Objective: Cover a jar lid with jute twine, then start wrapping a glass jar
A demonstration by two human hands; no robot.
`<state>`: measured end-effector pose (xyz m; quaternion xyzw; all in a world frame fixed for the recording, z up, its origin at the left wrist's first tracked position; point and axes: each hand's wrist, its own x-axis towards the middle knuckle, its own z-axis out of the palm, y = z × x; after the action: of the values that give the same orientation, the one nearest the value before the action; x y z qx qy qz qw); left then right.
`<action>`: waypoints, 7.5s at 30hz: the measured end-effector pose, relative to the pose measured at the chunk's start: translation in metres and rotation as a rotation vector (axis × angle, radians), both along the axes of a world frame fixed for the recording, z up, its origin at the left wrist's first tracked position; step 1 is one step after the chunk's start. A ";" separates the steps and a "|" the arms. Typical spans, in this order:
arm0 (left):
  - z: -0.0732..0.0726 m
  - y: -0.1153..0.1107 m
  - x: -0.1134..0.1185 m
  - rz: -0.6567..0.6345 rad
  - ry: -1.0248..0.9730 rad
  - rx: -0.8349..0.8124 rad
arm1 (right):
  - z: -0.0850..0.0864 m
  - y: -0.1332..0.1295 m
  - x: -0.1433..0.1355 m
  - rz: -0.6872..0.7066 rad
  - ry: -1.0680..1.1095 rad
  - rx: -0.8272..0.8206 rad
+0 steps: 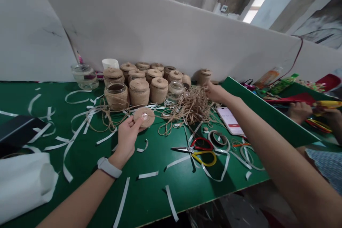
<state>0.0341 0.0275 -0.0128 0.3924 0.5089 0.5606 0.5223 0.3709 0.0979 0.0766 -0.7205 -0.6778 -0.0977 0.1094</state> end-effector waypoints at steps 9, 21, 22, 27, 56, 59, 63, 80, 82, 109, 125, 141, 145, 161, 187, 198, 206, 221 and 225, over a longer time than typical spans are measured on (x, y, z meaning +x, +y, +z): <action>-0.002 -0.002 0.002 -0.076 -0.024 0.044 | -0.050 -0.061 -0.154 0.540 0.526 0.062; -0.011 0.002 0.001 -0.182 0.038 0.068 | -0.097 -0.071 -0.173 0.535 0.608 0.218; -0.010 0.002 0.001 -0.186 0.047 0.068 | -0.098 -0.072 -0.175 0.553 0.621 0.247; -0.001 -0.003 0.004 -0.234 0.077 0.064 | -0.096 -0.078 -0.182 0.559 0.731 0.299; -0.006 -0.001 0.002 -0.233 0.078 0.036 | -0.108 -0.076 -0.185 0.568 0.725 0.354; -0.005 -0.001 0.002 -0.259 0.038 0.049 | -0.108 -0.076 -0.185 0.537 0.749 0.370; 0.000 -0.002 0.000 -0.309 0.034 0.016 | -0.104 -0.078 -0.183 0.554 0.730 0.394; 0.006 -0.003 0.000 -0.265 -0.023 -0.011 | -0.101 -0.079 -0.181 0.576 0.746 0.434; 0.006 -0.003 -0.001 -0.292 -0.028 -0.002 | -0.100 -0.080 -0.181 0.583 0.739 0.439; 0.003 -0.003 0.000 -0.158 0.051 -0.014 | -0.104 -0.080 -0.183 0.574 0.628 0.376; 0.004 -0.003 -0.001 -0.289 -0.077 -0.015 | -0.103 -0.081 -0.184 0.584 0.640 0.399; 0.002 -0.003 0.001 -0.282 -0.177 0.003 | -0.104 -0.082 -0.185 0.535 0.645 0.352; 0.005 -0.006 0.002 -0.308 -0.170 -0.036 | -0.103 -0.083 -0.185 0.543 0.626 0.365; -0.001 -0.003 0.002 -0.263 0.058 0.010 | -0.103 -0.081 -0.183 0.545 0.575 0.356; 0.004 -0.001 0.000 -0.359 -0.093 -0.028 | -0.100 -0.082 -0.183 0.523 0.603 0.379; 0.002 -0.001 0.001 -0.287 -0.087 -0.033 | -0.101 -0.081 -0.183 0.534 0.580 0.366; 0.001 -0.002 0.000 -0.379 -0.156 -0.044 | -0.102 -0.081 -0.183 0.555 0.627 0.402; 0.005 -0.004 0.003 -0.343 -0.166 -0.044 | -0.100 -0.081 -0.183 0.587 0.611 0.350; 0.003 -0.004 0.004 -0.340 -0.132 -0.025 | -0.100 -0.081 -0.183 0.590 0.593 0.352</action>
<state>0.0377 0.0234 -0.0096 0.4286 0.4067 0.4822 0.6468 0.1877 0.0169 -0.0235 -0.4637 -0.7667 0.0342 0.4428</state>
